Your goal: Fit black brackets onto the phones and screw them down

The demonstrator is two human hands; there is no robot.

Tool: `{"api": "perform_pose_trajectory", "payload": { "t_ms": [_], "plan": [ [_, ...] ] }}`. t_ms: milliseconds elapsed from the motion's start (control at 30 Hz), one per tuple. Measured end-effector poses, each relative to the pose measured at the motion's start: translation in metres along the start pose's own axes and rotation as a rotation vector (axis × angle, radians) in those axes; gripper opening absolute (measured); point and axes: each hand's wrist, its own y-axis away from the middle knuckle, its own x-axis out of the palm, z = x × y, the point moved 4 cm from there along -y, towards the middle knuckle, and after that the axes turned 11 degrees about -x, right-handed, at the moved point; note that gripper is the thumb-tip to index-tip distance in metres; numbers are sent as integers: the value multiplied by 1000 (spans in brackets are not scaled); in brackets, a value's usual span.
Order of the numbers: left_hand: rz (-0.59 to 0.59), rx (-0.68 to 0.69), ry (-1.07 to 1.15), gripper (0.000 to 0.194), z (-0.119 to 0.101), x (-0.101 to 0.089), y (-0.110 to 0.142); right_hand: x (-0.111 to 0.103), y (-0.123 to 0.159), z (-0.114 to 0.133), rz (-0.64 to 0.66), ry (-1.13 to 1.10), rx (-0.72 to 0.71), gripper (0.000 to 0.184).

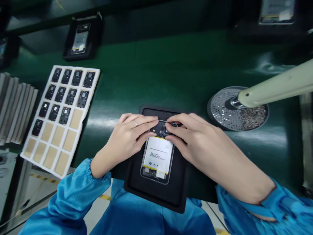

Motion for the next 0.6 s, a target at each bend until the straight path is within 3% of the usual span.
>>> {"api": "perform_pose_trajectory", "payload": {
  "t_ms": [167, 300, 467, 600],
  "plan": [
    [-9, 18, -105, 40, -6, -2, 6, -5, -3, 10, 38, 187, 1, 47],
    [-21, 38, -216, 54, -22, -2, 19, -5, 3, 16, 129, 350, -57, 44],
    [-81, 137, -252, 50, -49, 7, 37, 6, 15, 20, 77, 332, -53, 69],
    [-50, 46, -156, 55, -53, 15, 41, -1, 30, 13, -26, 157, -5, 78]
  ]
}}
